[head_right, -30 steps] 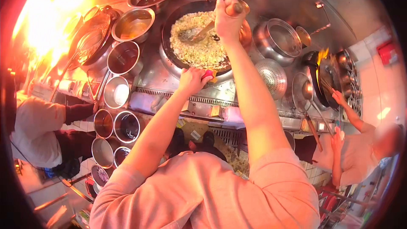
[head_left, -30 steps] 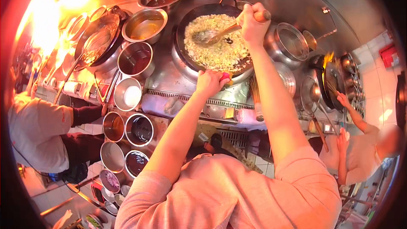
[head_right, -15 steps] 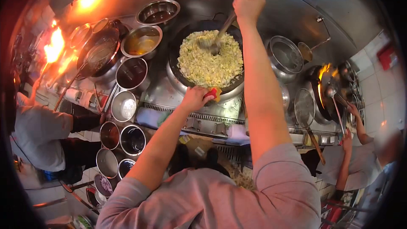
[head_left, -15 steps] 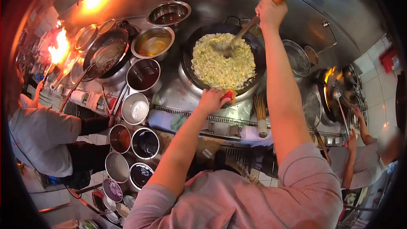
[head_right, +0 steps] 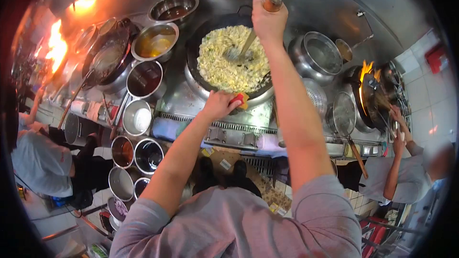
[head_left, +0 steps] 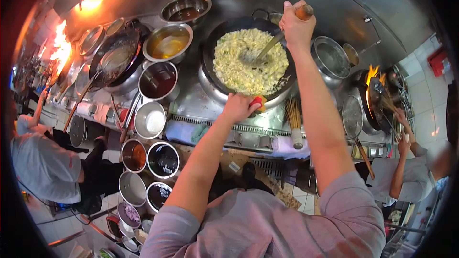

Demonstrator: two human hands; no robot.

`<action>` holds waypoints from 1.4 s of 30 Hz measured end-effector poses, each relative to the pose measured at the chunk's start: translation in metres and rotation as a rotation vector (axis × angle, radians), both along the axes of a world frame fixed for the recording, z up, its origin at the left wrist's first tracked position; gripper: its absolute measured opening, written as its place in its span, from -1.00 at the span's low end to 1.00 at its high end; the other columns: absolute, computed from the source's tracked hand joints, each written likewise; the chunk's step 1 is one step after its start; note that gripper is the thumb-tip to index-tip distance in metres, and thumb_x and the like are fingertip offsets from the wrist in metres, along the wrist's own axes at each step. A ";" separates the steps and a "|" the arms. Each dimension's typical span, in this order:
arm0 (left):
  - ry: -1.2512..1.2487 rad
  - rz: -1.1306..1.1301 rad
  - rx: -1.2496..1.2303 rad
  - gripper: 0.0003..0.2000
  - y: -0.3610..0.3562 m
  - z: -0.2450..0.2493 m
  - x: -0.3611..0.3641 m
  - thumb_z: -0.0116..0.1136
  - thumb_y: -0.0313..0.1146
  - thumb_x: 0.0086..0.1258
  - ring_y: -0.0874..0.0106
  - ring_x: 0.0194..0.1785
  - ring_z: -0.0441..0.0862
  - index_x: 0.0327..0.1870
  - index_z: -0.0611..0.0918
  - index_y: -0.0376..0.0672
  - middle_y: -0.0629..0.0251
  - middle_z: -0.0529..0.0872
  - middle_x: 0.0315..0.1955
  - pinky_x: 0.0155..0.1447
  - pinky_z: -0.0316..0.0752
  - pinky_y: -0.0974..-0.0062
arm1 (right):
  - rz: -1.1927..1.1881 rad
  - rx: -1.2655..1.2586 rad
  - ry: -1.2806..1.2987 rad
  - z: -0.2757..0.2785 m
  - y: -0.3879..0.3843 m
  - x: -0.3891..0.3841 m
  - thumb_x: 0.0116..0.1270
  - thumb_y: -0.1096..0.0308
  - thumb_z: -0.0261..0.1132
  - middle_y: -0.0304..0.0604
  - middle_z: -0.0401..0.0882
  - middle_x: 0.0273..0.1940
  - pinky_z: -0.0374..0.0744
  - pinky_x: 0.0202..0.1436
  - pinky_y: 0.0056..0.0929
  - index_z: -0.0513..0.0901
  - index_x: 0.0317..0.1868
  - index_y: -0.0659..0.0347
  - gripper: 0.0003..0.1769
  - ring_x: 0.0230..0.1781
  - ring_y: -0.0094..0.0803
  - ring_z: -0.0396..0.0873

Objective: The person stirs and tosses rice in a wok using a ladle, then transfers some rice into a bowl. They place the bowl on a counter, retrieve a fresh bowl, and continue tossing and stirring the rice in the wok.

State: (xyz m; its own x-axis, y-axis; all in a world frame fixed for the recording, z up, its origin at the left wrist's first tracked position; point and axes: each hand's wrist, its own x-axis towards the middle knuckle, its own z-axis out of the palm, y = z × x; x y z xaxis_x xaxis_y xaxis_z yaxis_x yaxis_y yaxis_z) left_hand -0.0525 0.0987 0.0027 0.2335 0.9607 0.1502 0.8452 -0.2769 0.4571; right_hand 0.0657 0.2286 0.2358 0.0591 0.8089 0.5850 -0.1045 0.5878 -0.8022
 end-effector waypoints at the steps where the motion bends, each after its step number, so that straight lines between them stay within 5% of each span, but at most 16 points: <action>1: -0.010 0.015 0.028 -0.58 0.004 -0.001 -0.003 0.04 0.15 0.42 0.19 -0.13 0.64 -0.29 0.68 -0.04 0.24 0.71 -0.34 -0.12 0.33 0.11 | 0.056 -0.064 0.103 0.021 -0.014 -0.015 0.29 0.40 0.39 -0.39 0.30 -0.65 0.27 -0.49 -0.49 0.33 -0.56 0.15 -0.61 -0.57 -0.65 0.30; 5: -0.016 0.002 0.033 -0.57 0.003 -0.001 0.000 0.03 0.16 0.43 0.21 -0.09 0.64 -0.23 0.69 -0.04 0.24 0.73 -0.30 -0.08 0.34 0.11 | -0.159 0.231 -0.128 -0.032 -0.059 -0.016 0.29 0.45 0.36 -0.40 0.29 -0.65 0.28 -0.46 -0.56 0.33 -0.57 0.16 -0.63 -0.54 -0.68 0.30; 7: 0.042 0.075 0.033 -0.56 0.001 0.000 0.000 0.02 0.17 0.43 0.23 -0.04 0.63 -0.17 0.69 -0.02 0.24 0.73 -0.27 -0.03 0.35 0.10 | -0.001 0.211 -0.038 -0.052 -0.028 0.006 0.33 0.52 0.30 -0.46 0.28 -0.66 0.31 -0.48 -0.61 0.36 -0.53 0.15 -0.68 -0.54 -0.68 0.34; 9: 0.025 0.096 0.052 -0.56 -0.003 -0.006 0.001 0.02 0.18 0.43 0.23 -0.03 0.63 -0.15 0.70 0.00 0.25 0.73 -0.26 -0.02 0.35 0.10 | 0.125 -0.116 0.211 -0.007 -0.009 0.035 0.32 0.55 0.31 -0.46 0.29 -0.62 0.31 -0.48 -0.64 0.37 -0.52 0.13 -0.68 -0.54 -0.69 0.31; 12: -0.038 0.056 0.029 -0.57 0.000 0.000 -0.003 0.02 0.17 0.43 0.23 -0.03 0.63 -0.19 0.71 -0.02 0.25 0.73 -0.26 -0.04 0.36 0.10 | 0.166 -0.139 0.272 0.003 -0.046 0.054 0.31 0.55 0.29 -0.42 0.34 -0.56 0.34 -0.48 -0.61 0.37 -0.54 0.11 -0.68 -0.54 -0.68 0.31; 15: 0.010 0.009 -0.042 -0.57 0.005 0.001 -0.005 0.00 0.15 0.45 0.22 -0.04 0.63 -0.22 0.70 -0.02 0.24 0.72 -0.26 -0.04 0.35 0.10 | -0.222 0.269 -0.145 -0.068 -0.051 0.031 0.33 0.48 0.25 -0.41 0.31 -0.54 0.27 -0.47 -0.57 0.33 -0.56 0.17 -0.67 -0.52 -0.65 0.27; 19: -0.041 0.013 -0.008 -0.61 0.002 0.006 -0.004 0.01 0.13 0.44 0.20 -0.07 0.64 -0.21 0.69 0.01 0.24 0.73 -0.27 -0.04 0.33 0.12 | 0.005 -0.002 0.083 -0.022 -0.030 0.001 0.36 0.39 0.34 -0.37 0.32 -0.58 0.30 -0.44 -0.53 0.39 -0.54 0.20 -0.65 -0.50 -0.65 0.30; 21: -0.107 0.030 0.082 -0.62 0.001 -0.008 -0.006 0.02 0.13 0.43 0.20 -0.07 0.64 -0.20 0.69 0.02 0.23 0.73 -0.27 -0.03 0.33 0.12 | -0.211 0.322 -0.132 -0.019 -0.076 -0.017 0.35 0.49 0.31 -0.40 0.29 -0.64 0.33 -0.43 -0.59 0.31 -0.48 0.12 -0.66 -0.55 -0.64 0.34; 24: 0.040 0.044 -0.081 -0.61 0.007 -0.002 -0.004 0.03 0.13 0.43 0.19 -0.07 0.64 -0.19 0.71 0.02 0.21 0.73 -0.26 -0.01 0.34 0.12 | -0.124 0.450 -0.312 -0.066 -0.049 0.002 0.35 0.50 0.25 -0.37 0.33 -0.55 0.29 -0.38 -0.63 0.30 -0.48 0.11 -0.68 -0.50 -0.59 0.38; 25: 0.040 0.046 -0.081 -0.61 0.006 -0.002 -0.003 0.03 0.13 0.43 0.19 -0.07 0.64 -0.19 0.71 0.02 0.21 0.73 -0.26 -0.01 0.34 0.12 | -0.400 0.443 -0.520 -0.059 0.000 0.022 0.39 0.45 0.22 -0.34 0.40 -0.55 0.34 -0.42 -0.58 0.34 -0.50 0.10 -0.70 -0.51 -0.56 0.42; 26: 0.028 0.056 -0.088 -0.60 0.005 -0.002 -0.002 0.03 0.15 0.43 0.18 -0.07 0.64 -0.22 0.72 0.01 0.20 0.73 -0.27 -0.02 0.36 0.11 | -0.246 -0.135 -0.094 -0.047 0.054 0.035 0.41 0.37 0.23 -0.37 0.38 -0.62 0.34 -0.52 -0.50 0.36 -0.50 0.07 -0.69 -0.59 -0.55 0.39; 29: -0.031 0.083 0.063 -0.54 0.008 -0.015 -0.002 0.08 0.21 0.36 0.15 -0.12 0.65 -0.29 0.74 -0.03 0.19 0.72 -0.37 -0.09 0.47 0.07 | -0.208 -0.051 0.227 0.058 0.019 0.085 0.41 0.32 0.26 -0.43 0.33 -0.71 0.24 -0.68 -0.52 0.41 -0.61 0.02 -0.62 -0.74 -0.62 0.30; 33: -0.043 0.068 0.020 -0.56 0.007 -0.014 -0.003 0.10 0.19 0.35 0.15 -0.17 0.66 -0.28 0.74 -0.02 0.19 0.73 -0.39 -0.10 0.43 0.11 | 0.282 -0.109 0.726 -0.074 0.062 0.053 0.41 0.36 0.26 -0.42 0.25 -0.71 0.23 -0.69 -0.53 0.33 -0.60 0.04 -0.60 -0.77 -0.62 0.22; 35: -0.048 0.062 -0.010 -0.57 0.001 -0.012 0.004 0.11 0.19 0.35 0.16 -0.18 0.67 -0.29 0.73 -0.02 0.19 0.73 -0.39 -0.11 0.42 0.12 | 0.016 -0.097 0.133 -0.019 0.049 0.015 0.42 0.43 0.25 -0.41 0.25 -0.71 0.24 -0.68 -0.54 0.31 -0.43 0.07 -0.70 -0.77 -0.65 0.19; 38: -0.021 0.113 0.041 -0.56 0.013 -0.003 0.000 0.10 0.21 0.33 0.19 -0.20 0.66 -0.34 0.73 0.01 0.21 0.73 -0.39 -0.10 0.39 0.11 | 0.130 -0.066 0.228 0.037 0.010 -0.008 0.38 0.38 0.29 -0.38 0.30 -0.71 0.30 -0.65 -0.53 0.29 -0.54 0.10 -0.63 -0.74 -0.61 0.31; 42: -0.013 0.108 0.094 -0.57 0.007 -0.010 0.002 0.10 0.21 0.34 0.21 -0.20 0.66 -0.33 0.74 0.02 0.23 0.74 -0.38 -0.10 0.38 0.12 | 0.039 0.139 -0.014 -0.035 0.014 -0.017 0.39 0.36 0.31 -0.34 0.38 -0.71 0.29 -0.66 -0.52 0.31 -0.51 0.11 -0.63 -0.73 -0.62 0.35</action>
